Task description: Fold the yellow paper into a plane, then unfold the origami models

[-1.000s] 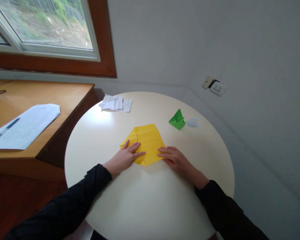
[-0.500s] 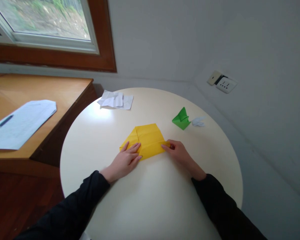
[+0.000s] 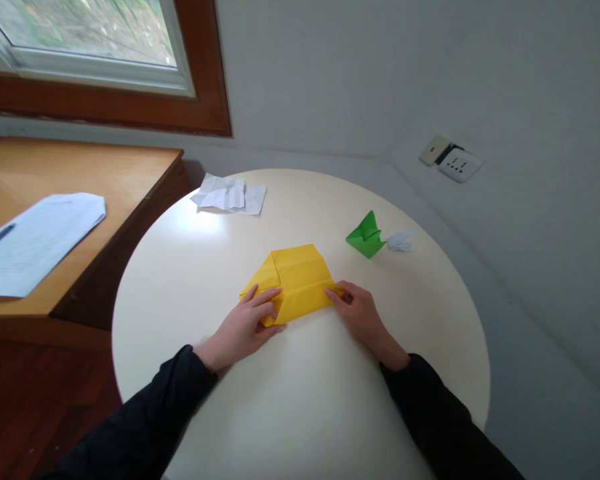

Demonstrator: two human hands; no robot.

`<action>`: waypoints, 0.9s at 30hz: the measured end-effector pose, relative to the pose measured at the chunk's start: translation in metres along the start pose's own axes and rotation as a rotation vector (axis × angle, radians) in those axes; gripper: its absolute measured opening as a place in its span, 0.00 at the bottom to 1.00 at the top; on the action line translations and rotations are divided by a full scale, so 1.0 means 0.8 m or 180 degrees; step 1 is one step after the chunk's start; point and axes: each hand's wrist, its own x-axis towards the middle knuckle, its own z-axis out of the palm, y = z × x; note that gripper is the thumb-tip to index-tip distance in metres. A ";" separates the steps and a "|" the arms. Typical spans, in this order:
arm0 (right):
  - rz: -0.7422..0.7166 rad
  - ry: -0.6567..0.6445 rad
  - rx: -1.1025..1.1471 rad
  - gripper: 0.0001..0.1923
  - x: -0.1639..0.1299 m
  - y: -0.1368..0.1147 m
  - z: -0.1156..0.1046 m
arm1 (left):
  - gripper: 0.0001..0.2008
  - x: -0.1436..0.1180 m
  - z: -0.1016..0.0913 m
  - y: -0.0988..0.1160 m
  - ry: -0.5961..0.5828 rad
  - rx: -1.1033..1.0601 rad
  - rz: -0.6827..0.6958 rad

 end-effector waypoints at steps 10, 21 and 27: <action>0.0161 -0.0002 0.0160 0.16 -0.001 0.003 -0.004 | 0.06 -0.001 0.004 -0.003 0.0199 -0.0236 -0.0041; 0.0285 -0.0489 0.0796 0.12 -0.007 0.014 -0.026 | 0.11 -0.003 0.012 -0.003 0.0603 0.0075 -0.0132; 0.0222 -0.0220 0.0469 0.13 -0.006 0.018 -0.017 | 0.12 -0.002 0.013 0.003 0.0607 0.0431 -0.0614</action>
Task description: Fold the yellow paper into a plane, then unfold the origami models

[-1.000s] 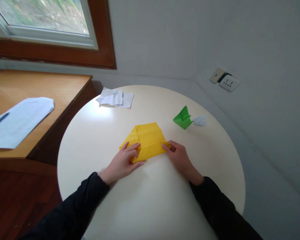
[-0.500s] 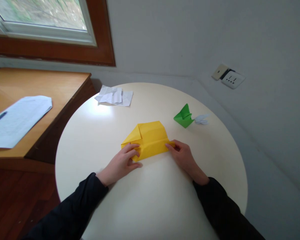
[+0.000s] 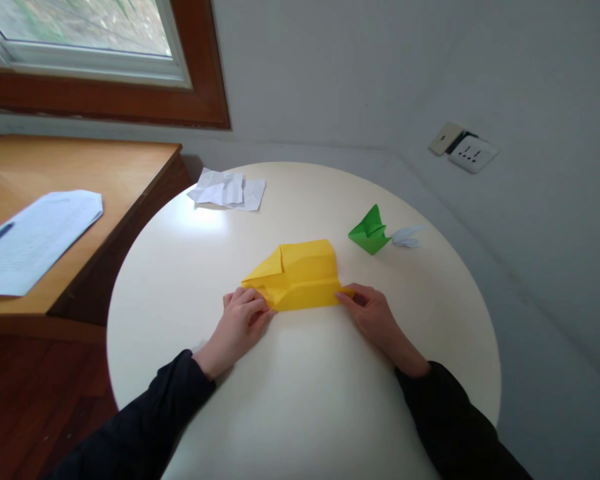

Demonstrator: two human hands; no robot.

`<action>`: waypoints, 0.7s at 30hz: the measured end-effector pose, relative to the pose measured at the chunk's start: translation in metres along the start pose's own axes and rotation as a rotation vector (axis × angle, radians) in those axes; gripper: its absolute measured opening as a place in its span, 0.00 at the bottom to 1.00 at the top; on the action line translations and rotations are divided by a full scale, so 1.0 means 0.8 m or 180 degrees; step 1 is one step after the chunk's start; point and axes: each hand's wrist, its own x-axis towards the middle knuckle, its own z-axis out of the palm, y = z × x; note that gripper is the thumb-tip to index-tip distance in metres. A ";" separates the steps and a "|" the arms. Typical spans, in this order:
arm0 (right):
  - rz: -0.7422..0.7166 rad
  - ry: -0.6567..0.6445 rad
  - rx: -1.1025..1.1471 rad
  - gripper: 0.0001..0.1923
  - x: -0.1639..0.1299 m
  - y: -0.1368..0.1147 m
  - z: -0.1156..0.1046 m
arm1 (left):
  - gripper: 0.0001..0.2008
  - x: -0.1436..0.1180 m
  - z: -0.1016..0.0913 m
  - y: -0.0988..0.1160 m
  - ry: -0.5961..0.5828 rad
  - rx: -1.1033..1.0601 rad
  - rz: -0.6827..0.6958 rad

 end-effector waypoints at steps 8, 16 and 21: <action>-0.0249 0.0256 -0.1031 0.16 0.010 0.000 0.013 | 0.12 0.004 0.005 0.010 -0.0020 0.0198 -0.0367; -0.0271 0.0266 -0.1719 0.16 0.013 -0.002 0.019 | 0.09 0.006 0.006 0.009 0.0066 0.0224 -0.0546; -0.0216 0.0231 -0.1803 0.16 0.013 -0.003 0.019 | 0.09 0.010 0.000 0.016 -0.0102 0.0138 -0.0714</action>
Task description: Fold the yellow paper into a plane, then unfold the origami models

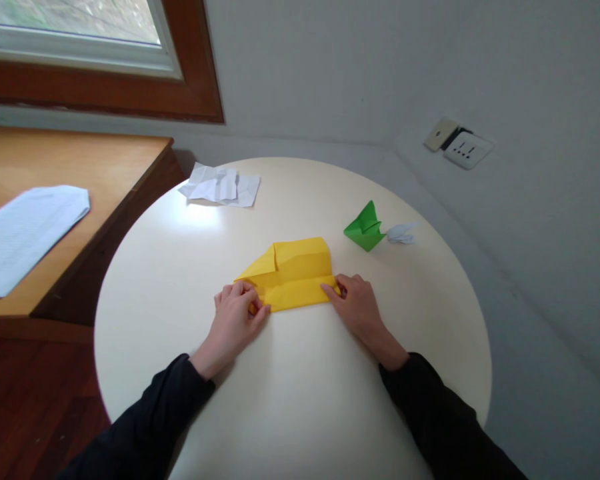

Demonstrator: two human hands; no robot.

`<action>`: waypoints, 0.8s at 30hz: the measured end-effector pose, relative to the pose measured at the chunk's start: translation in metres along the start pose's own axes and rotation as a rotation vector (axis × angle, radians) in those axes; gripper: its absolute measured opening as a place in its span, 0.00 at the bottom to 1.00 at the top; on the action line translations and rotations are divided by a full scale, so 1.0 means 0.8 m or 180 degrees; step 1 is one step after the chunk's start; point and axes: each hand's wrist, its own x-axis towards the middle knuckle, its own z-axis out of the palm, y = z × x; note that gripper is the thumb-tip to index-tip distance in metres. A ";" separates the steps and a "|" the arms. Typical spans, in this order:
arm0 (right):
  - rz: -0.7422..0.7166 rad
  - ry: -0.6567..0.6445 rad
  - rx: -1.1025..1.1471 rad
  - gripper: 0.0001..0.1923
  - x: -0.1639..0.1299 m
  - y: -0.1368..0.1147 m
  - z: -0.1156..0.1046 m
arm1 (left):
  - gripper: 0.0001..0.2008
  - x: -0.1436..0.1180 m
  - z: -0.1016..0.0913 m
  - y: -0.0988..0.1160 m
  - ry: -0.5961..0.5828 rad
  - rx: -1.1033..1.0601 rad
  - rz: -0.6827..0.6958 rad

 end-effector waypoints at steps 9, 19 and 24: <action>0.0065 -0.0075 -0.0146 0.17 0.001 -0.003 -0.003 | 0.08 0.001 -0.004 0.006 -0.0038 0.0046 -0.0188; 0.0080 -0.0115 -0.0255 0.17 0.003 -0.003 -0.003 | 0.10 -0.001 -0.002 0.002 0.0011 0.0230 -0.0236; 0.0088 -0.0142 -0.0293 0.17 0.003 -0.003 -0.003 | 0.11 -0.001 0.000 0.001 0.0076 0.0324 -0.0245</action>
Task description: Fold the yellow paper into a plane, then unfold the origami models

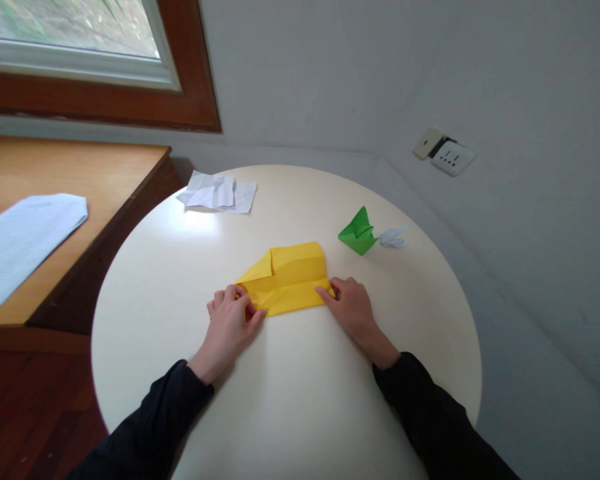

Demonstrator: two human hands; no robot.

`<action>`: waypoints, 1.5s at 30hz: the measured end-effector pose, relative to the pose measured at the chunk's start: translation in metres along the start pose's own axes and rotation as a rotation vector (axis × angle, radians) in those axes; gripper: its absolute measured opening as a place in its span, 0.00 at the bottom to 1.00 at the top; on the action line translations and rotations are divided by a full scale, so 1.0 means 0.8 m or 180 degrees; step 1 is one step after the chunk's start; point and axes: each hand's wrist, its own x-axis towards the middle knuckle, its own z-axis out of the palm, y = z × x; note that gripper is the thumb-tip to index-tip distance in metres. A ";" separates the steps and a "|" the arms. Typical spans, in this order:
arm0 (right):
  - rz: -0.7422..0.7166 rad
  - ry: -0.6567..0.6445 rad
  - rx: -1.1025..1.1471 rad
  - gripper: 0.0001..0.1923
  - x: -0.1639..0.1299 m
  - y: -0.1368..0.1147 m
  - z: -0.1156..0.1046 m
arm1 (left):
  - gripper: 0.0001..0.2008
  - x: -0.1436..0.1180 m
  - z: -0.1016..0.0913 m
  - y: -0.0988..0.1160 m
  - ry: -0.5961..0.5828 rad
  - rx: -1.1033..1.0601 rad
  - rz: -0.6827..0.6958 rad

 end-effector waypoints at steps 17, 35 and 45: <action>0.0088 0.0035 -0.0209 0.11 -0.001 -0.003 0.006 | 0.14 -0.006 0.005 0.003 0.0261 0.0335 -0.0140; -0.0028 0.0093 -0.0296 0.09 -0.006 -0.009 -0.001 | 0.27 -0.054 0.074 0.040 0.0658 0.0893 0.1548; -0.0051 0.0046 -0.0222 0.08 -0.006 -0.008 0.000 | 0.27 -0.057 0.065 0.048 0.0542 0.0980 0.1264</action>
